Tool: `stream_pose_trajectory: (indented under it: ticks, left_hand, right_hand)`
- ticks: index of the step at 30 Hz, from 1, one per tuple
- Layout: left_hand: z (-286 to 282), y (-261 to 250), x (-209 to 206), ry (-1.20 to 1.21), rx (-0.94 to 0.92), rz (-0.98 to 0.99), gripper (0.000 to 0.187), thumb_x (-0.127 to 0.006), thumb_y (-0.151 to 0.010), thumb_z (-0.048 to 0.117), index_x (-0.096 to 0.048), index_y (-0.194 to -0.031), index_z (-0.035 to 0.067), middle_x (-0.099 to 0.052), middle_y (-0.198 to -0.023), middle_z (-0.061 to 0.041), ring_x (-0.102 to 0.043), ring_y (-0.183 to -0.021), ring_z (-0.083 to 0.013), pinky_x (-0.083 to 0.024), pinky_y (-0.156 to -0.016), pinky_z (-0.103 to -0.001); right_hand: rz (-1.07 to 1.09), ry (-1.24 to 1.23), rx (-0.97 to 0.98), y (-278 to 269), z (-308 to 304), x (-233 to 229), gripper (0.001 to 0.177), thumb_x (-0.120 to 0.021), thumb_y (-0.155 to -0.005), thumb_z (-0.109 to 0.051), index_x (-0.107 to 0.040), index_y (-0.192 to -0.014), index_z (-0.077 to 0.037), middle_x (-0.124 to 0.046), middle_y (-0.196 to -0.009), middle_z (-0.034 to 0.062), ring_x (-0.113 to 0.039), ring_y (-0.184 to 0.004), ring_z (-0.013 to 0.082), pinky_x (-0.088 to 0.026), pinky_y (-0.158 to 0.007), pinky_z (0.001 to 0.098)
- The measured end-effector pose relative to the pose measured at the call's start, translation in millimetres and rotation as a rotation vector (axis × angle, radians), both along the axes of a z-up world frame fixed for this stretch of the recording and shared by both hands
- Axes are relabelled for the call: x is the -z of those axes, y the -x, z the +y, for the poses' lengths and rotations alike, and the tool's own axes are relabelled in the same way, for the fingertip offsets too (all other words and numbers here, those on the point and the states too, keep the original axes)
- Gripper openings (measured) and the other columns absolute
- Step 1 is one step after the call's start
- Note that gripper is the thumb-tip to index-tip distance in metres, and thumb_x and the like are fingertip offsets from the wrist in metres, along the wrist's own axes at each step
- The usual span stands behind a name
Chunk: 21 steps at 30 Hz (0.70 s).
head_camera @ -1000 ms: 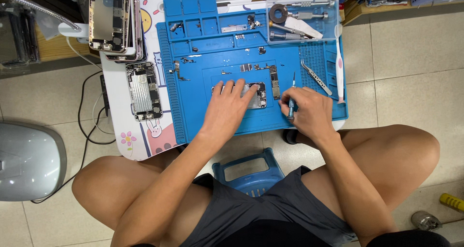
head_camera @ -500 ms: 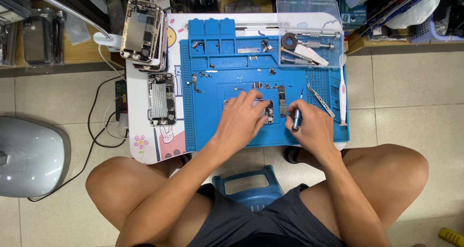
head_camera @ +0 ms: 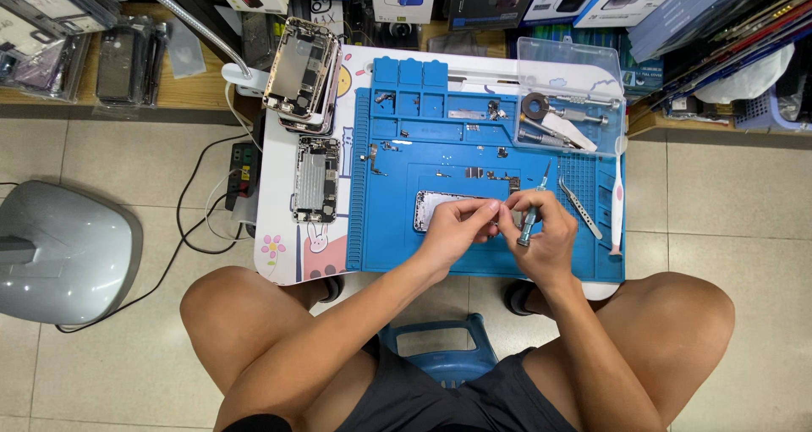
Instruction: The person uses a precision screwdriver to remove screws from a disassembled electronic device on a blue work mat. They then use tweezers to carefully lift and remove small components from the device's internal assembly.
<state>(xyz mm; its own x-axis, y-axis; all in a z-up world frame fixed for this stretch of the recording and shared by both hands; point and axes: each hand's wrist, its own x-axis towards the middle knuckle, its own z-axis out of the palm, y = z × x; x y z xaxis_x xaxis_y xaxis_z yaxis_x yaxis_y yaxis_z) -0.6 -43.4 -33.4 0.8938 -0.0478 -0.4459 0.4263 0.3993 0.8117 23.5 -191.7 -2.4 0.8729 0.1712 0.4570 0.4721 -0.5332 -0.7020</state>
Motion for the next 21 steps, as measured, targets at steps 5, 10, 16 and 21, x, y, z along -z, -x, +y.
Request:
stream_pose_trajectory:
  ticks: [5,10,16,21]
  left_hand:
    - [8.5,-2.5,-0.8,0.087,-0.003,0.098,0.034,-0.075,-0.102,0.026,-0.076,-0.125,0.000,-0.079,-0.112,-0.020,-0.080,-0.083,-0.0196,-0.067,-0.068,-0.025]
    - [14.0,-7.1,-7.2,0.089,0.014,0.063,0.033,-0.075,-0.102,0.024,-0.076,-0.124,-0.001,-0.079,-0.111,-0.019,-0.080,-0.081,-0.0206,-0.066,-0.065,-0.023]
    - [19.4,-13.3,-22.2,0.084,0.042,0.024,0.031,-0.079,-0.098,0.025,-0.078,-0.118,0.002,-0.081,-0.109,-0.015,-0.081,-0.082,-0.0198,-0.066,-0.065,-0.024]
    - [28.2,-18.5,-28.1,0.061,0.126,0.026,0.032,-0.083,-0.093,0.025,-0.079,-0.115,0.002,-0.082,-0.106,-0.014,-0.081,-0.083,-0.0190,-0.066,-0.063,-0.021]
  right_hand:
    - [0.015,0.042,-0.016,-6.4,8.0,-4.7,0.023,-0.080,-0.090,-0.003,-0.061,-0.094,-0.014,-0.077,-0.088,0.0023,-0.065,-0.063,0.0219,-0.051,-0.061,0.0336]
    - [0.113,-0.037,-0.014,-10.5,8.9,-15.8,0.024,-0.082,-0.092,-0.006,-0.059,-0.095,-0.015,-0.076,-0.087,0.0024,-0.066,-0.070,0.0210,-0.052,-0.060,0.0327]
    - [0.320,-0.325,0.013,-15.1,-0.8,-5.9,0.038,-0.089,-0.089,-0.016,-0.052,-0.101,-0.013,-0.073,-0.088,0.0023,-0.064,-0.080,0.0113,-0.054,-0.061,0.0230]
    - [0.322,-0.354,0.011,-16.1,-6.7,-14.9,0.046,-0.095,-0.084,-0.017,-0.053,-0.103,-0.012,-0.072,-0.087,0.0044,-0.064,-0.081,0.0129,-0.054,-0.059,0.0218]
